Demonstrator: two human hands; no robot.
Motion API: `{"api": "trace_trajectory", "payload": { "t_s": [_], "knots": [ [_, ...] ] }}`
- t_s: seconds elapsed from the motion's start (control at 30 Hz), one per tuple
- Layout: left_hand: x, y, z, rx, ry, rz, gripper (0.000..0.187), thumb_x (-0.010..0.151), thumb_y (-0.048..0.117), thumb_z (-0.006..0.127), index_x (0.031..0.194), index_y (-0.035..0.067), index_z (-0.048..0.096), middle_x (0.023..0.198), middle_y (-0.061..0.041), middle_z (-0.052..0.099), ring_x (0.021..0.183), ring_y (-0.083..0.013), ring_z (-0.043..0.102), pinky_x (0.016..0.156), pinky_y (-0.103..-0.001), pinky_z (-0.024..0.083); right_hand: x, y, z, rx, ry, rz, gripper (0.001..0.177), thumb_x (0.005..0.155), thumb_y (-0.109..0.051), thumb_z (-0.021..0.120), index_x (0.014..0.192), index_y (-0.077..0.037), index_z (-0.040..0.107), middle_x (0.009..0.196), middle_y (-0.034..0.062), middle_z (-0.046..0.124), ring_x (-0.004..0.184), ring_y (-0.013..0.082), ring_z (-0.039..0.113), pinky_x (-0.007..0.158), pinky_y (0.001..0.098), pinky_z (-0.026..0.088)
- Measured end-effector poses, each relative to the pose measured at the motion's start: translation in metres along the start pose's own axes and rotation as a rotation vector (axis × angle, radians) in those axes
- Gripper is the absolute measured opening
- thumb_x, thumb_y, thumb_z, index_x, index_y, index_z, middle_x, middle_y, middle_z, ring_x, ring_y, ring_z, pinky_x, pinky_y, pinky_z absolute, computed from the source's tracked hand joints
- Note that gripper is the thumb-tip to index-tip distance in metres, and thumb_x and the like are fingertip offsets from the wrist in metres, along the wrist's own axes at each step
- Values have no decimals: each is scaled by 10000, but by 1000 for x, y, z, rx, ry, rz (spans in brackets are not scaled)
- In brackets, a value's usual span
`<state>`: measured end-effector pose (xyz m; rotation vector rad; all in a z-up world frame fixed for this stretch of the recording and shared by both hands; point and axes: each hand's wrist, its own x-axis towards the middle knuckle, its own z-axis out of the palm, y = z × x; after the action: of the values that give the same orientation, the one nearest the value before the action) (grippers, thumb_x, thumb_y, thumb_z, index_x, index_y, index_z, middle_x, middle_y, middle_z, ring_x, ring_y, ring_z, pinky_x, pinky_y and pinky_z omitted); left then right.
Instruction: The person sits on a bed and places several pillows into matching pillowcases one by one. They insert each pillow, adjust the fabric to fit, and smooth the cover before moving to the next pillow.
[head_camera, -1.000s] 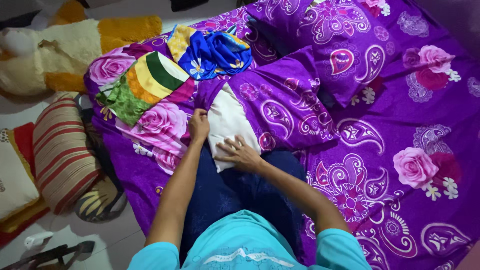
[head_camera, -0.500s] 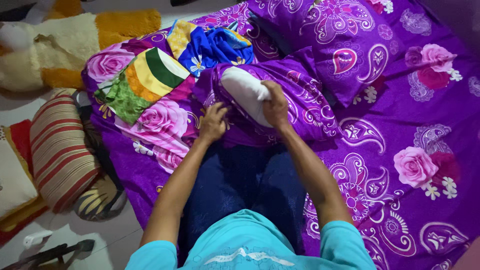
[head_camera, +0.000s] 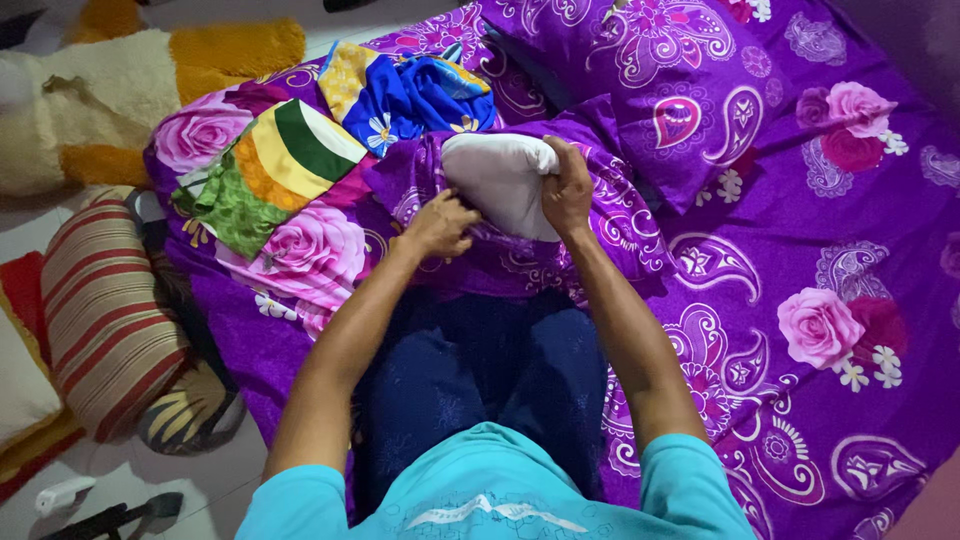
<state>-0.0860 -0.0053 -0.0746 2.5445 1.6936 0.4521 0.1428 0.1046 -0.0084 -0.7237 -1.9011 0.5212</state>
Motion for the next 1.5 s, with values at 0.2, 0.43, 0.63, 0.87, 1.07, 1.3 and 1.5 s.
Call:
{"api": "trace_trajectory", "payload": {
  "t_s": [0.2, 0.43, 0.63, 0.87, 1.07, 1.3, 1.5],
  "knots": [
    [-5, 16, -64, -224, 270, 69, 222, 840, 191, 762, 1007, 88, 657, 988, -109, 605, 1025, -324, 586, 938, -465, 432, -10, -7, 17, -230, 18, -166, 526, 804, 86, 678, 1289, -117, 684, 1236, 145, 619, 1155, 342, 575, 961, 399, 528],
    [-12, 31, -95, -259, 457, 56, 219, 835, 100, 749, 1028, 89, 645, 981, -96, 601, 972, -323, 583, 886, -470, 432, -41, -36, 20, 477, -352, 0, 757, 818, -43, 752, 1480, -115, 393, 1412, 176, 486, 1306, 355, 496, 1080, 403, 448],
    [-27, 37, -71, -28, 600, 81, 324, 913, 42, 698, 1233, 53, 651, 970, -106, 571, 899, -338, 591, 824, -471, 477, -62, -33, 25, -31, -441, -63, 803, 755, -103, 813, 1471, -54, 454, 1387, 232, 535, 1289, 425, 531, 1096, 473, 457],
    [-15, 20, -68, -9, 346, 142, 279, 804, 124, 702, 1075, 71, 662, 973, -122, 595, 940, -347, 634, 841, -463, 525, -58, -15, 53, 40, -764, -211, 865, 641, -200, 863, 1374, 59, 484, 1361, 248, 505, 1272, 427, 484, 1110, 504, 390],
    [-26, -5, -61, -129, 158, -44, 179, 885, 190, 745, 1018, 91, 677, 997, -107, 647, 972, -338, 650, 840, -479, 522, -97, 4, 96, 706, -1015, 565, 410, 860, -184, 791, 1204, 23, 705, 1023, 39, 731, 941, 172, 671, 872, 344, 542],
    [-44, -1, -39, -203, 208, -153, 630, 729, 373, 834, 1259, 89, 644, 1220, -172, 625, 1238, -378, 546, 1074, -534, 391, -97, 8, 77, 451, -469, 549, 345, 859, -190, 768, 1162, -63, 664, 896, 52, 641, 747, 171, 589, 640, 346, 473],
    [-73, 19, -15, 38, 399, -648, 815, 823, 488, 781, 1449, 38, 517, 1418, -279, 507, 1344, -440, 418, 1112, -607, 278, -120, -9, 30, -183, -271, 46, 431, 870, -335, 783, 1181, -61, 664, 1111, 139, 651, 1001, 335, 664, 818, 467, 545]
  ]
}}
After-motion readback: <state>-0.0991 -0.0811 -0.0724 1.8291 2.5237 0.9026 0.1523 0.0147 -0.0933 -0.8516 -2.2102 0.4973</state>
